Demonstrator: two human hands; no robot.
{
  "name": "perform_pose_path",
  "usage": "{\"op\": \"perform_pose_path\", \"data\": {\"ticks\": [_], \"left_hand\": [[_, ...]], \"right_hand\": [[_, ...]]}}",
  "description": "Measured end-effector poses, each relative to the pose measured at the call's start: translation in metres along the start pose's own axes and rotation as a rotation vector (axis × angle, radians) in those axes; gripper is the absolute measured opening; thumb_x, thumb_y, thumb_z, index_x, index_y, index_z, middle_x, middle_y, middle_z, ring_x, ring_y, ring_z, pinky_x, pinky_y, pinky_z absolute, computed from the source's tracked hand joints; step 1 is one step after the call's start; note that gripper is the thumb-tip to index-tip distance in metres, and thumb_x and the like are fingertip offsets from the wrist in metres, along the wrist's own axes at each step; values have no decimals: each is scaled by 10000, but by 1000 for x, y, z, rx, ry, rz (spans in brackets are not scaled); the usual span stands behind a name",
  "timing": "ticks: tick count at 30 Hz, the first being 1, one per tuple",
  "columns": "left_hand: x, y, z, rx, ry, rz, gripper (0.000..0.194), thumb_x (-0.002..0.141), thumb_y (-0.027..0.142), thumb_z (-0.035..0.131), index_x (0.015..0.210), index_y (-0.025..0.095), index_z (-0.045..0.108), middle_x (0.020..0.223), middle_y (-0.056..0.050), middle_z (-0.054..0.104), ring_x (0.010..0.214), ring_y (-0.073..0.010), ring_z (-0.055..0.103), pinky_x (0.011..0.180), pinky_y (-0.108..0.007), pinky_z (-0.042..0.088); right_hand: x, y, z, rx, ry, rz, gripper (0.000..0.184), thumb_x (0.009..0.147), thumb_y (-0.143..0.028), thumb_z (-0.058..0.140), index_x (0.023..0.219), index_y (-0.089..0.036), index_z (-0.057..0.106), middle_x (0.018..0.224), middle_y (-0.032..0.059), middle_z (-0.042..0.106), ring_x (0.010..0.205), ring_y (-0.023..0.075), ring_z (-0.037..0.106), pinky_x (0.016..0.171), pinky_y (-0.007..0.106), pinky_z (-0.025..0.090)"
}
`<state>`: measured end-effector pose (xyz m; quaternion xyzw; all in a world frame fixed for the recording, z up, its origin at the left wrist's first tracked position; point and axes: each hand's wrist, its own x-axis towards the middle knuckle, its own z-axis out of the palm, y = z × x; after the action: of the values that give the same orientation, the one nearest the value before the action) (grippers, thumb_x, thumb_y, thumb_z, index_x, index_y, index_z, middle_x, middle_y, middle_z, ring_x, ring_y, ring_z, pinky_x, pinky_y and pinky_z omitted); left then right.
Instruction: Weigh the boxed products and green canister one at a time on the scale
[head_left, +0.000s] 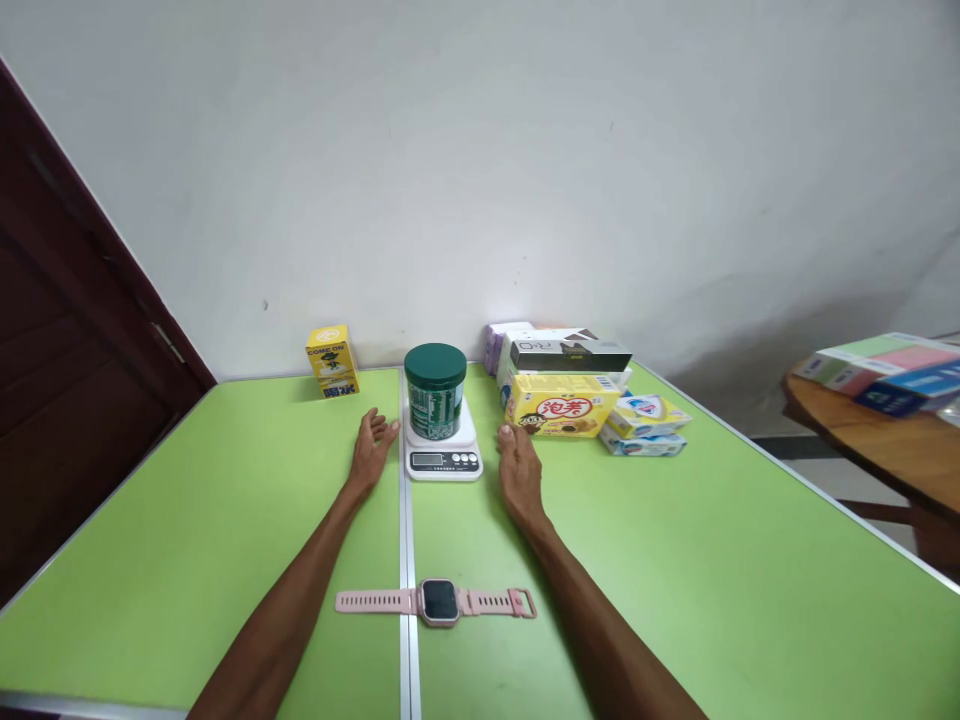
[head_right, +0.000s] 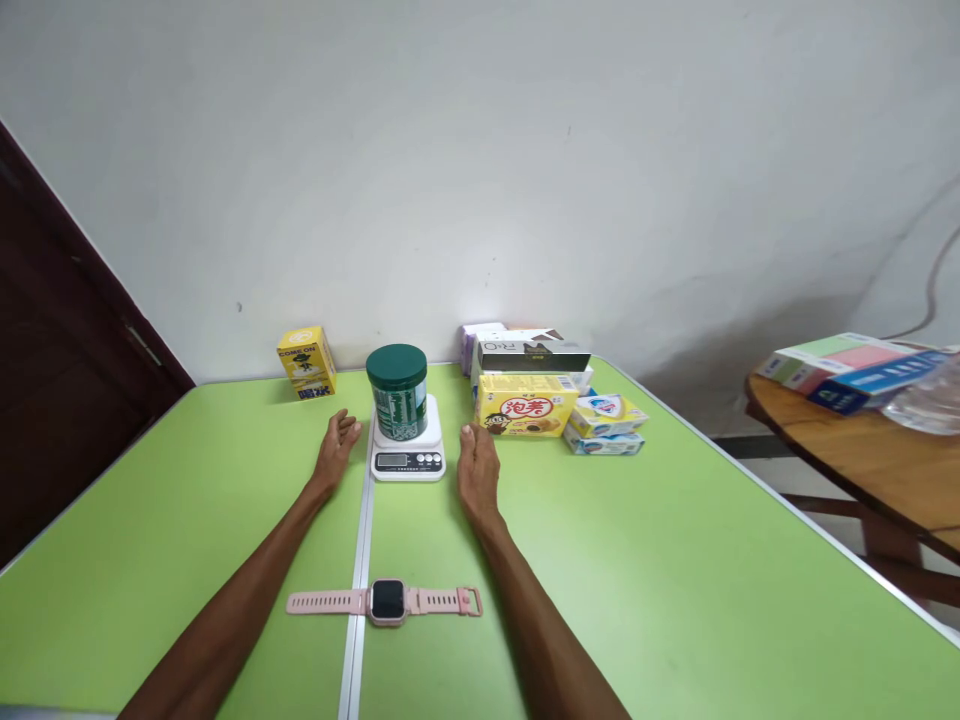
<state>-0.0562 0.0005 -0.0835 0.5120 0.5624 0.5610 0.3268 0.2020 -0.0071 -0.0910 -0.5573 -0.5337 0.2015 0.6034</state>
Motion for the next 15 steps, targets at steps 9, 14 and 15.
{"op": "perform_pose_path", "data": {"ticks": [9,14,15], "left_hand": [[-10,21,17,239,20,129,995,759,643,800,1521,146,399,1556,-255,493,1483,-378,468,1233,-564,347],[3,54,52,392,6,249,1093,631,589,910,1516,200,402,1587,-214,483,1522,-401,409,1254,-584,289],[7,59,58,398,2,247,1089,609,576,925,1498,202,420,1558,-211,512,1504,-404,434,1241,-581,312]], "right_hand": [[-2,-4,-4,-9,-58,-14,647,1015,-681,356,1187,-150,684,1231,210,719,1167,343,640,1055,543,478],[-1,-25,18,9,-77,-97,709,1014,-680,382,1433,-150,599,1500,199,604,1430,329,510,1232,579,328],[-1,-30,24,24,-104,-96,716,1017,-677,380,1463,-154,579,1530,195,581,1454,323,491,1244,576,316]]}}
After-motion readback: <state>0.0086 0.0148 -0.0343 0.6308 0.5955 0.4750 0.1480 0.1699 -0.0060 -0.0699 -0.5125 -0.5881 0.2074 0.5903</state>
